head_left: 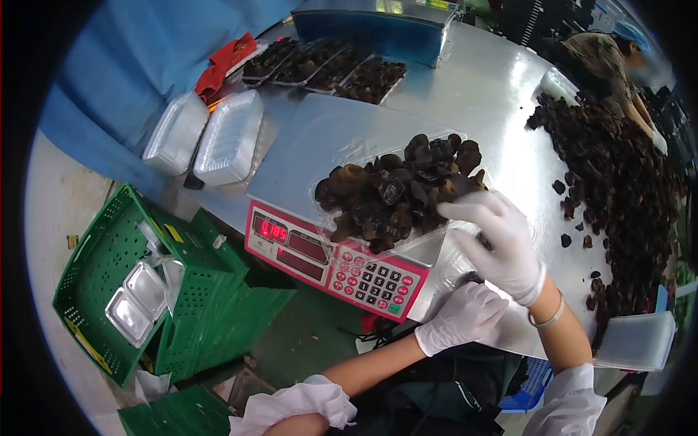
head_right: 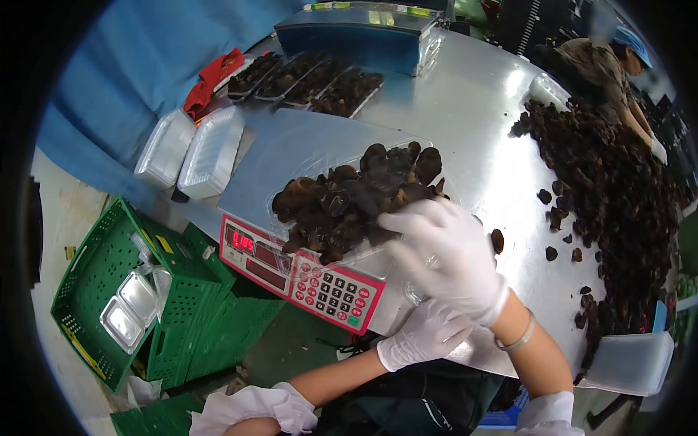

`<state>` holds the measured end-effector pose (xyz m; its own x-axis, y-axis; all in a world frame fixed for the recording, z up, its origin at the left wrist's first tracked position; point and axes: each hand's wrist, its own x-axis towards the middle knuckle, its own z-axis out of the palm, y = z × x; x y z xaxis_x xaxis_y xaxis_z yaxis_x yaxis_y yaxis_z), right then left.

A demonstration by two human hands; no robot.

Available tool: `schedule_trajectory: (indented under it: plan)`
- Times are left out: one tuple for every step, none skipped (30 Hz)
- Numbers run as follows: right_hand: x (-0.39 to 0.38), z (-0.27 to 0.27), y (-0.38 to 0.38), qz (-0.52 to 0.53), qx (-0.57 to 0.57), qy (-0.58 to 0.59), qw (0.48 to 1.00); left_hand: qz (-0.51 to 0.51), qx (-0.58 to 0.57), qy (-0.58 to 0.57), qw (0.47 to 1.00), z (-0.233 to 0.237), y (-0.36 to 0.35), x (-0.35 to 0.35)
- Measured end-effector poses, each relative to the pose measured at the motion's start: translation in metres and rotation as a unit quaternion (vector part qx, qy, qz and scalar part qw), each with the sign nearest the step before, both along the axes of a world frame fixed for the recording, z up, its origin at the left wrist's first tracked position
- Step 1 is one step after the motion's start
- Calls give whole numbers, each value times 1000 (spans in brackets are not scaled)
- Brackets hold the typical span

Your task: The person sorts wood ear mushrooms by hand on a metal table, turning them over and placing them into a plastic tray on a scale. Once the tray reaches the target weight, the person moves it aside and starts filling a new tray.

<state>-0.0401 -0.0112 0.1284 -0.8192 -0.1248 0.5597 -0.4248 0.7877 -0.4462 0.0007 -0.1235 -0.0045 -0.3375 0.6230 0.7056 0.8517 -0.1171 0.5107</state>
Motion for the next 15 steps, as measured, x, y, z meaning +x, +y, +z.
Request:
schedule_trajectory:
  plan:
    - [-12, 12, -16, 9, 31, 14, 999, -2, -1, 2, 1000, 0, 0, 0]
    - [-22, 22, -29, 16, 30, 13, 999, -11, -6, -34, 999, -1, -1, 2]
    - [-35, 22, -37, 18, 30, 27, 999, -20, -10, -69, 997, -2, -2, 3]
    - [-44, 23, -43, 0, 25, -3, 1000, -20, -11, -68, 997, -1, -2, 3]
    - [-52, 24, -46, -18, 20, -33, 999, -27, -16, -74, 997, -1, -3, 2]
    - [-59, 20, -45, -18, 21, -30, 999, -34, -22, -79, 996, -1, -3, 1]
    - [-66, 15, -43, -5, 22, -78, 997, -34, -21, -77, 996, -3, -3, 0]
    - [-72, 13, -42, 8, 24, -125, 992, -44, -35, -83, 995, -4, -3, 0]
    - [-75, 15, -39, 8, 26, -125, 992, -55, -49, -91, 993, -5, -4, 0]
    - [-77, 18, -34, 14, -39, -132, 990, -55, -47, -92, 993, -6, -4, 0]
    - [-77, 21, -30, 21, -103, -140, 985, -56, -41, -91, 993, -7, -4, 0]
    - [-72, 24, -27, 3, -207, -175, 962, -56, -36, -90, 994, -9, -4, 1]
    - [-68, 27, -21, -12, -243, -190, 951, -55, -34, -94, 993, -9, -3, 1]
    - [-63, 27, -15, -7, -307, -183, 934, -58, -33, -91, 994, -10, -2, 1]
    - [-57, 27, -9, -4, -371, -174, 912, -63, -33, -88, 994, -10, -3, 1]
